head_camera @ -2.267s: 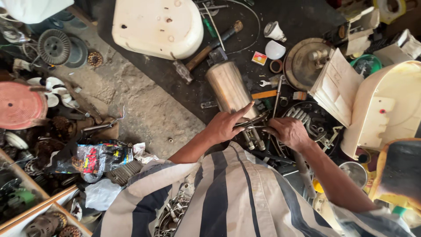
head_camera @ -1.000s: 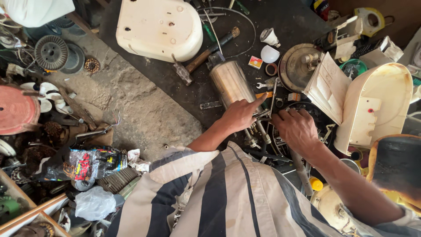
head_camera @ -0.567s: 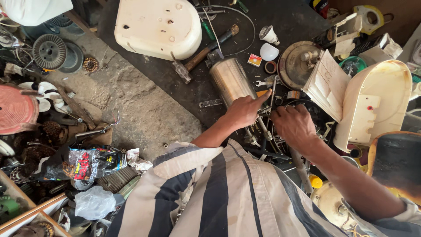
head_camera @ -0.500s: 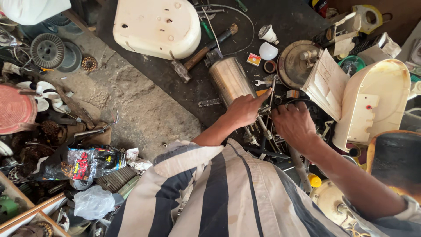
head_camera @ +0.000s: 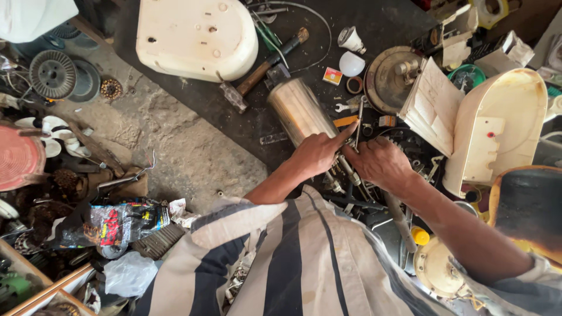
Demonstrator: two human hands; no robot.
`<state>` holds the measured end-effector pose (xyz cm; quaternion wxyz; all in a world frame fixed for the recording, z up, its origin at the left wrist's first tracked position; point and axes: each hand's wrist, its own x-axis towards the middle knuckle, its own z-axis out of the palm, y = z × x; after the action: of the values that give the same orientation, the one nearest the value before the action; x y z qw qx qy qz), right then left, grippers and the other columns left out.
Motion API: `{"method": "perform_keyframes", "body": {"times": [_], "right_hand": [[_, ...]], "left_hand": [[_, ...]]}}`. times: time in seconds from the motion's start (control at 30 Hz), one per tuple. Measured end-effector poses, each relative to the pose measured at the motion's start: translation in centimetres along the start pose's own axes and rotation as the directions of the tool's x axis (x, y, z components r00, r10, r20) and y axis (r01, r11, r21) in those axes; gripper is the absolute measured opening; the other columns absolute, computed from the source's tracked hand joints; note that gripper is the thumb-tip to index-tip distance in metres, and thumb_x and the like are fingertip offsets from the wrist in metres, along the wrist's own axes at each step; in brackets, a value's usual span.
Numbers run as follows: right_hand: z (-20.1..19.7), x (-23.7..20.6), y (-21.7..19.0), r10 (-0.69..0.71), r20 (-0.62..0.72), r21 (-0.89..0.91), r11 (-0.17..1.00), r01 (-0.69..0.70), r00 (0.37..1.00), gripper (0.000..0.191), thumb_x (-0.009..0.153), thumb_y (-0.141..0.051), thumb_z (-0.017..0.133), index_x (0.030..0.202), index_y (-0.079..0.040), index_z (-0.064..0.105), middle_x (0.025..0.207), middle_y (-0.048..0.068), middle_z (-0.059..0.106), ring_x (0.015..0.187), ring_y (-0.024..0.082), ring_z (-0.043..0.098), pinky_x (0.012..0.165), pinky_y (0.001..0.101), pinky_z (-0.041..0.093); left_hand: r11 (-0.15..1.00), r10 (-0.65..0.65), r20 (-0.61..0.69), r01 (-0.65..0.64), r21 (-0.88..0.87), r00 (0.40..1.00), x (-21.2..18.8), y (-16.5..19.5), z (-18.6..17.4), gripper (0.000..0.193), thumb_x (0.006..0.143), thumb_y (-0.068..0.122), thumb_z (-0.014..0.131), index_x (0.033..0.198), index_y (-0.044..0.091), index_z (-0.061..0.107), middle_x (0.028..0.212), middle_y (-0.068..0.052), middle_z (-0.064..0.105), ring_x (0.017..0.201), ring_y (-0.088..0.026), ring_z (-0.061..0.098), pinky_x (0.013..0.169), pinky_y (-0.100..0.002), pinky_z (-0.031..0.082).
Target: The person uses a wrench to tighten bolts on a cylindrical metal component, likely a motor or compressor, held on a cluttered workbench. They adjust the component's position and continue tightening fasteners while another person works nearby.
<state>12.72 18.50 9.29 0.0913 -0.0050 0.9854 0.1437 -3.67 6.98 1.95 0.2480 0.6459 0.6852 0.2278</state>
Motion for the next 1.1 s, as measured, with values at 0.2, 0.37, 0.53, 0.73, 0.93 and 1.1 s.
{"method": "perform_keyframes", "body": {"times": [0.2, 0.37, 0.53, 0.73, 0.93, 1.1], "right_hand": [[2.8, -0.6, 2.5, 0.025, -0.259, 0.258, 0.965, 0.044, 0.966, 0.029, 0.095, -0.043, 0.068, 0.092, -0.014, 0.062, 0.057, 0.000, 0.058, 0.052, 0.019, 0.062, 0.051, 0.0348, 0.052], [7.7, -0.7, 2.6, 0.167, -0.255, 0.624, 0.781, 0.030, 0.952, 0.033, 0.095, -0.045, 0.071, 0.090, -0.013, 0.062, 0.061, 0.002, 0.063, 0.051, 0.020, 0.062, 0.048, 0.0384, 0.050], [11.0, -0.3, 1.7, 0.246, -0.229, 0.654, 0.756, -0.038, 0.942, 0.034, 0.091, -0.042, 0.072, 0.088, -0.010, 0.061, 0.062, 0.008, 0.061, 0.056, 0.030, 0.062, 0.051, 0.0441, 0.050], [8.7, -1.6, 1.9, 0.150, -0.245, 0.630, 0.775, 0.040, 0.958, 0.023, 0.091, -0.036, 0.069, 0.092, -0.013, 0.068, 0.077, 0.005, 0.067, 0.068, 0.028, 0.066, 0.059, 0.0417, 0.053], [4.0, -2.4, 1.2, 0.174, -0.181, 0.466, 0.882, -0.072, 0.968, 0.021, 0.093, -0.036, 0.067, 0.098, -0.016, 0.071, 0.076, 0.001, 0.066, 0.071, 0.024, 0.067, 0.063, 0.0377, 0.054], [0.9, -1.4, 0.5, 0.173, -0.111, 0.324, 0.937, -0.129, 0.979, 0.015, 0.084, -0.021, 0.065, 0.097, -0.019, 0.071, 0.080, 0.000, 0.066, 0.086, 0.020, 0.069, 0.074, 0.0356, 0.054]], "left_hand": [[0.999, -0.002, 0.017, 0.002, -0.045, 1.000, -0.9, -0.3, 0.1, 0.098, 0.085, -0.002, 0.066, 0.166, 0.022, 0.015, 0.059, -0.009, 0.061, 0.051, -0.026, 0.062, 0.052, -0.043, 0.053], [1.000, 0.015, 0.004, -0.015, -0.018, 1.000, -1.4, 0.1, 0.1, 0.101, 0.087, 0.000, 0.069, 0.166, 0.023, 0.012, 0.057, -0.009, 0.059, 0.049, -0.027, 0.059, 0.051, -0.044, 0.051], [0.997, -0.070, 0.095, 0.071, -0.010, 0.993, -1.0, 0.0, -0.9, 0.099, 0.091, 0.010, 0.074, 0.166, 0.025, 0.011, 0.060, -0.011, 0.064, 0.052, -0.029, 0.062, 0.052, -0.043, 0.053], [1.000, -0.026, 0.039, 0.026, -0.011, 0.999, -1.8, 0.2, -2.0, 0.106, 0.084, 0.017, 0.082, 0.164, 0.018, 0.012, 0.066, -0.016, 0.068, 0.061, -0.037, 0.065, 0.061, -0.049, 0.052], [0.999, -0.040, -0.001, 0.039, -0.034, 0.999, -2.1, -0.3, -2.1, 0.108, 0.081, 0.019, 0.085, 0.164, 0.017, 0.018, 0.067, -0.015, 0.067, 0.065, -0.036, 0.066, 0.064, -0.048, 0.052], [0.998, -0.064, 0.042, 0.064, -0.008, 0.997, -1.2, -0.4, -1.8, 0.103, 0.082, 0.018, 0.085, 0.164, 0.016, 0.021, 0.070, -0.015, 0.068, 0.068, -0.035, 0.066, 0.068, -0.048, 0.053]]}}
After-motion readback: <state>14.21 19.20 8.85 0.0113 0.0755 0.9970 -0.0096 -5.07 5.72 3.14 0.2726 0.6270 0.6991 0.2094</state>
